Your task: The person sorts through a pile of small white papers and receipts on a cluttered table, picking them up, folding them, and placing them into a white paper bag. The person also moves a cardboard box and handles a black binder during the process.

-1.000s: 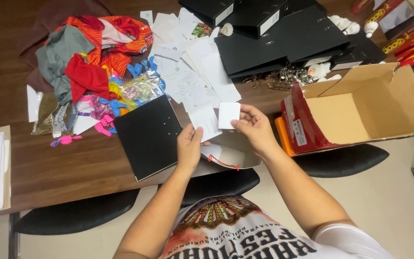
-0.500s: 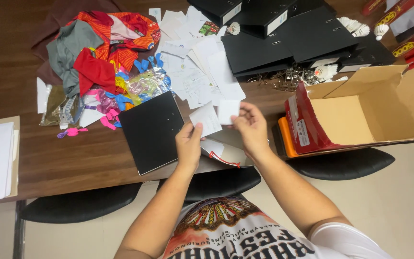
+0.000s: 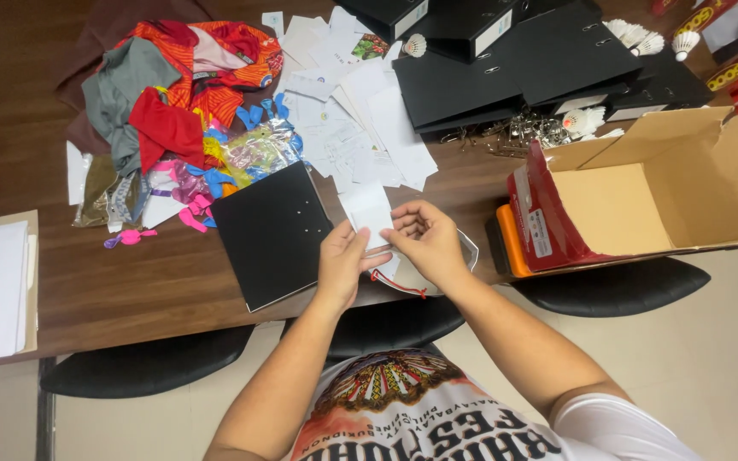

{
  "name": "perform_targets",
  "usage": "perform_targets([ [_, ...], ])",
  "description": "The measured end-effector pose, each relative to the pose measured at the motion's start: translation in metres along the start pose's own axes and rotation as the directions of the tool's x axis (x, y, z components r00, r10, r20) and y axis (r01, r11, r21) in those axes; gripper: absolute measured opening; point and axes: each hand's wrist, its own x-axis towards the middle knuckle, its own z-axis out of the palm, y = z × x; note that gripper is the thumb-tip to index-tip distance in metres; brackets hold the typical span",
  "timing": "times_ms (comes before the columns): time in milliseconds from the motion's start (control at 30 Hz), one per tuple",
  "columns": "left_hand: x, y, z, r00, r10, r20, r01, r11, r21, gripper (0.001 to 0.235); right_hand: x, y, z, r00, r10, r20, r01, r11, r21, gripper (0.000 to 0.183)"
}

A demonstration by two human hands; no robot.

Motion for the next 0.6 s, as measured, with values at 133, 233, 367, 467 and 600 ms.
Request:
perform_targets([
  [133,0.003,0.001,0.001,1.0,-0.022,-0.001,0.022,0.999,0.023,0.033,0.003,-0.003,0.002,0.999,-0.029,-0.024,0.026,0.996,-0.085,0.033],
  [233,0.004,0.002,-0.003,1.0,-0.011,0.013,0.01,0.999,0.047,0.034,0.009,-0.001,0.004,0.989,-0.12,-0.084,0.097,0.968,-0.231,0.044],
  [367,0.006,0.003,-0.007,1.0,-0.024,-0.013,0.025,0.996,0.082,0.036,0.019,0.006,0.007,0.999,-0.015,0.042,0.018,0.997,-0.076,0.043],
  [467,0.013,0.002,-0.012,0.999,-0.032,-0.025,0.034,0.996,0.085,0.036,0.027,0.013,0.007,0.994,0.054,0.096,-0.054,0.999,-0.008,0.04],
  [600,0.023,0.003,-0.018,0.997,-0.052,-0.062,0.058,0.994,0.089,0.035,0.044,0.028,0.005,0.986,0.072,0.148,-0.075,0.997,0.014,0.04],
])
